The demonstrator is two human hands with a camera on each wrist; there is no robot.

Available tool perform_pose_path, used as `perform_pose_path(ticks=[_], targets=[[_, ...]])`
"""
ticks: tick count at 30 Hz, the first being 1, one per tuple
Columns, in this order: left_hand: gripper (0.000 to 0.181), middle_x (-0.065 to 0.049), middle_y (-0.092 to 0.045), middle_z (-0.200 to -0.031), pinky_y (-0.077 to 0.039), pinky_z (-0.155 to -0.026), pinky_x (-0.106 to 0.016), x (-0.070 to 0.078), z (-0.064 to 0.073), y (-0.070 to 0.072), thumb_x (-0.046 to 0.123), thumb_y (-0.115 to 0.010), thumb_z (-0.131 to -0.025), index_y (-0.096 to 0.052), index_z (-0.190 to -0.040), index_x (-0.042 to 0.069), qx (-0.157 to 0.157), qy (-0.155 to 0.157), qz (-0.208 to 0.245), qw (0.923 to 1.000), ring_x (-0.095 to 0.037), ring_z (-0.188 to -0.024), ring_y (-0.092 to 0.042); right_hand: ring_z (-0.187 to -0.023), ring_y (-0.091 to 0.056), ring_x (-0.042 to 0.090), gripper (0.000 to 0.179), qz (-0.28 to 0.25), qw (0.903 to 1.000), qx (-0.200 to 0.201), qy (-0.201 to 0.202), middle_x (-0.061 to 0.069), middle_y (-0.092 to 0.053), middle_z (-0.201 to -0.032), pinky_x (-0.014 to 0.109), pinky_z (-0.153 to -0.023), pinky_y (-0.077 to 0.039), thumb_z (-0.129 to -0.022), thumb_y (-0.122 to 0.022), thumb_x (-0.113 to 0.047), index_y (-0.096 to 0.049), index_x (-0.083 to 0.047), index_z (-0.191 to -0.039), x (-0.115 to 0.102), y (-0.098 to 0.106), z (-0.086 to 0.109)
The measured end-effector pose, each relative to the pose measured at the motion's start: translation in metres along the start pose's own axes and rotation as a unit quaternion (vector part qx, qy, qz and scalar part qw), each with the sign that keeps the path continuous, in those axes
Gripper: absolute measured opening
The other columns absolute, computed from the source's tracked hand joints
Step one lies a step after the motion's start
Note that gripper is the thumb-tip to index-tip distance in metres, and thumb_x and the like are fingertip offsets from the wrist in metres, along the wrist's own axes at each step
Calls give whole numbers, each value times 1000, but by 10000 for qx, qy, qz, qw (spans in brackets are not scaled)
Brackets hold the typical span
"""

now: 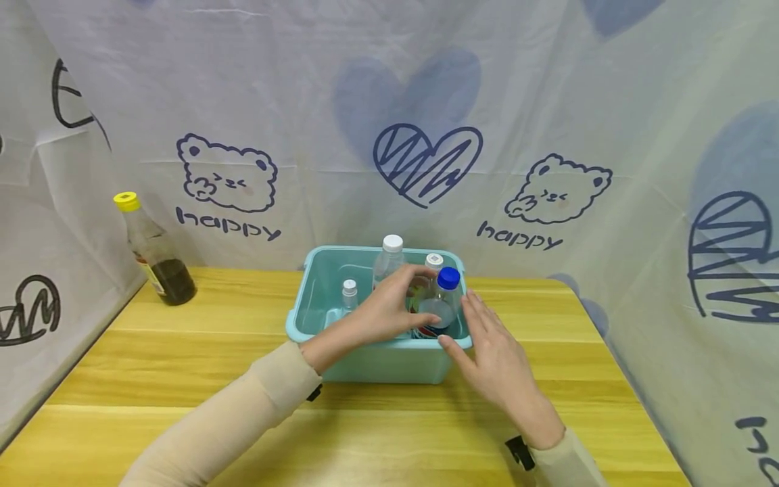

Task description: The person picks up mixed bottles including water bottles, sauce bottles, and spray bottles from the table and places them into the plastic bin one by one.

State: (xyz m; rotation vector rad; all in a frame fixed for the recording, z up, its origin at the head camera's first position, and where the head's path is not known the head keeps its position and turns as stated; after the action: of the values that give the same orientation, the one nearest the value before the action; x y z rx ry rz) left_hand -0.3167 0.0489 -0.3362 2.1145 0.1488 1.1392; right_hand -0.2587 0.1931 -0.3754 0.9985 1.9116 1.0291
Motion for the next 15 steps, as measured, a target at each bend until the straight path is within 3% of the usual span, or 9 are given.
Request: perform_pose_path(ticks=[8, 15], targets=[[75, -11, -57, -142, -53, -106, -40, 1, 1, 1, 17, -88, -85, -48, -147, 5, 17, -85, -7, 10000, -26, -126, -59, -150, -35, 43, 81, -6, 10000, -16, -30, 20, -28, -168, 57, -121, -34, -106, -50, -55, -32, 3, -160, 0, 0, 0], [75, -15, -55, -143, -54, -103, -49, 4, 3, 6, 15, -87, -87, -45, -148, 3, 280, -324, 104, 9990, -32, -124, -59, -151, -34, 42, 82, -20, 9999, -91, -81, 20, -27, -168, 56, -122, -32, -106, -49, -55, -31, 3, -160, 2, -2, 0]])
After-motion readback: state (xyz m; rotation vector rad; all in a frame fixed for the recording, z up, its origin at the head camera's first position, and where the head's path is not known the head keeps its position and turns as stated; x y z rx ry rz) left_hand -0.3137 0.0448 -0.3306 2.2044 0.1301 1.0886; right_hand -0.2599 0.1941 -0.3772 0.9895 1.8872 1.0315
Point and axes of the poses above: each hand's wrist, its own z-axis away from the middle knuckle, its own y-axis out of the back of the hand, x = y × z, the point moved 9 cm from there along -z, towards the middle knuckle
